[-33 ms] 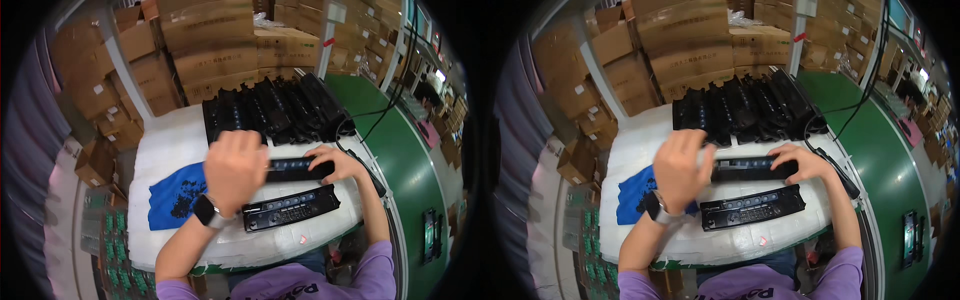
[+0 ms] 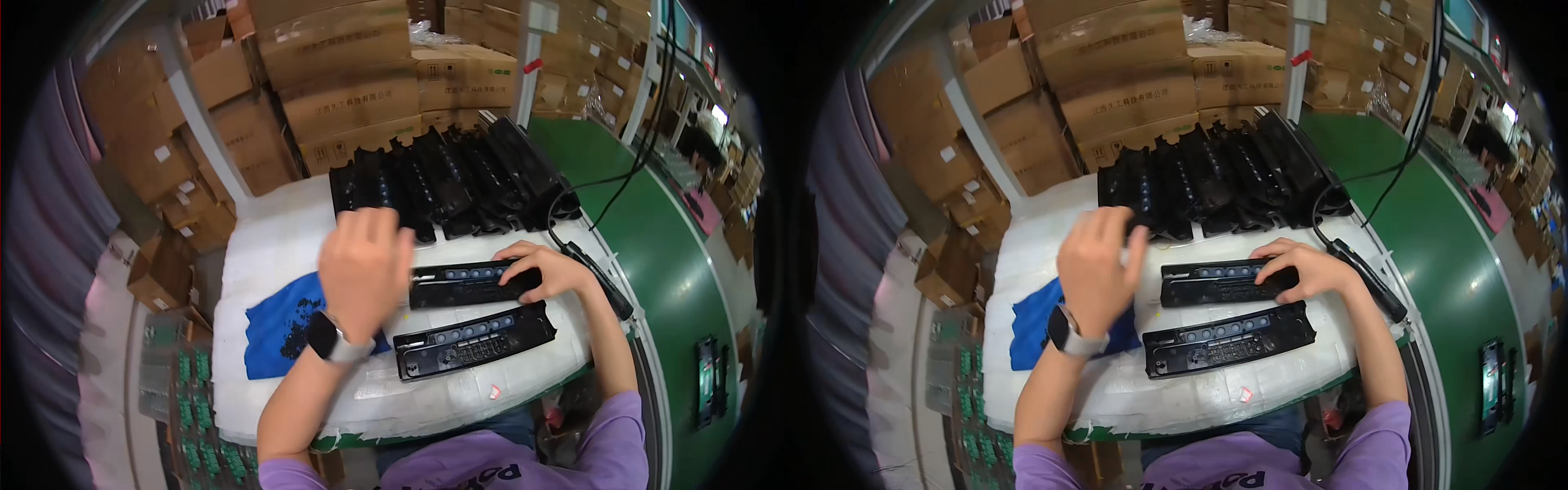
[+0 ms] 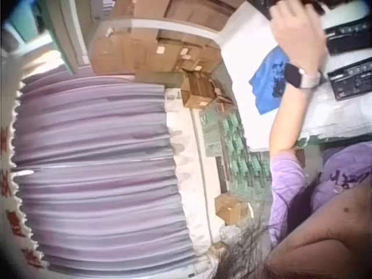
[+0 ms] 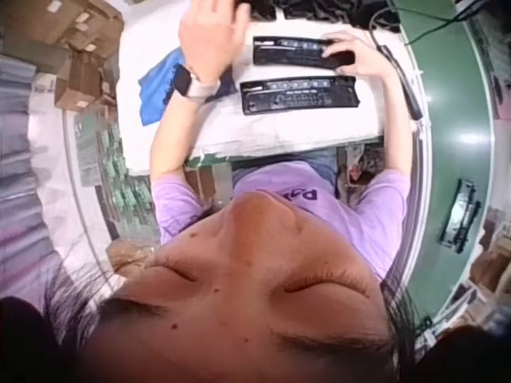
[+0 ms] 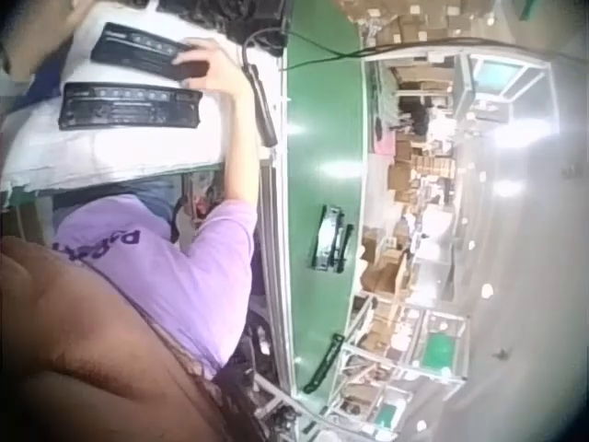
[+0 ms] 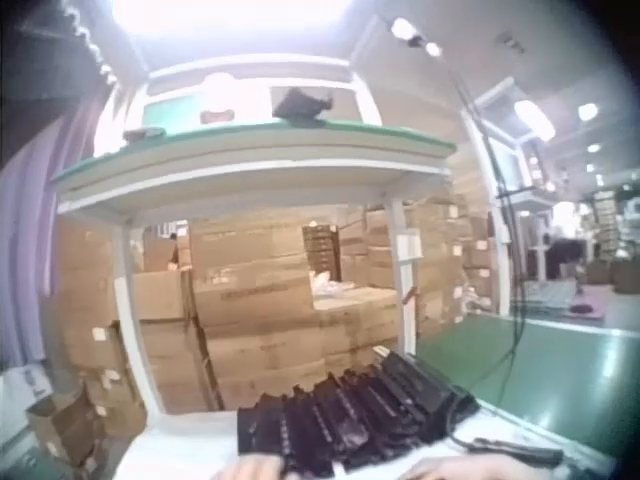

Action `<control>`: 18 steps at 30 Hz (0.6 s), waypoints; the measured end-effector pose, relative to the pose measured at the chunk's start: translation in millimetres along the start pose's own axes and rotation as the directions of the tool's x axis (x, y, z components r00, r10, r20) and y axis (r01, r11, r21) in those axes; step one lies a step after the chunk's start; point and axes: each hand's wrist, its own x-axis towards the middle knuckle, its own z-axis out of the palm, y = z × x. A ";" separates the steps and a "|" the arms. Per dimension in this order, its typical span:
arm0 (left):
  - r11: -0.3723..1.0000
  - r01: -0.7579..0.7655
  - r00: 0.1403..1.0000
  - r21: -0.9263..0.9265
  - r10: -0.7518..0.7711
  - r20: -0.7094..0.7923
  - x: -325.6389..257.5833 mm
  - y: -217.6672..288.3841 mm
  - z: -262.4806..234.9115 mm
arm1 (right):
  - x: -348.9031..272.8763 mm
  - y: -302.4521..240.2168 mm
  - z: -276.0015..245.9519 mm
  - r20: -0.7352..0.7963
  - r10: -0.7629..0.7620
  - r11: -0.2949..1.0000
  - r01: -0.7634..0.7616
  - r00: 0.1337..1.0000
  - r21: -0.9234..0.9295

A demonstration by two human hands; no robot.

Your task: Install PCB boards and secure components in toner cartridges using an electric screwdriver.

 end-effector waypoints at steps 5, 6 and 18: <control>0.911 0.330 0.881 0.247 -0.391 0.265 -4.4 -73.0 50.9 | 7.5 -1.1 19.3 -0.130 -0.189 0.977 0.173 0.973 -0.126; 0.865 0.410 0.791 0.288 -0.495 0.361 -1.0 -81.4 55.1 | 6.0 -11.4 19.4 -0.126 -0.217 0.962 0.191 0.968 -0.195; 0.898 0.377 0.775 0.228 -0.441 0.453 -3.8 -117.4 113.9 | -16.4 -16.6 39.0 -0.059 -0.300 0.954 0.299 0.952 -0.026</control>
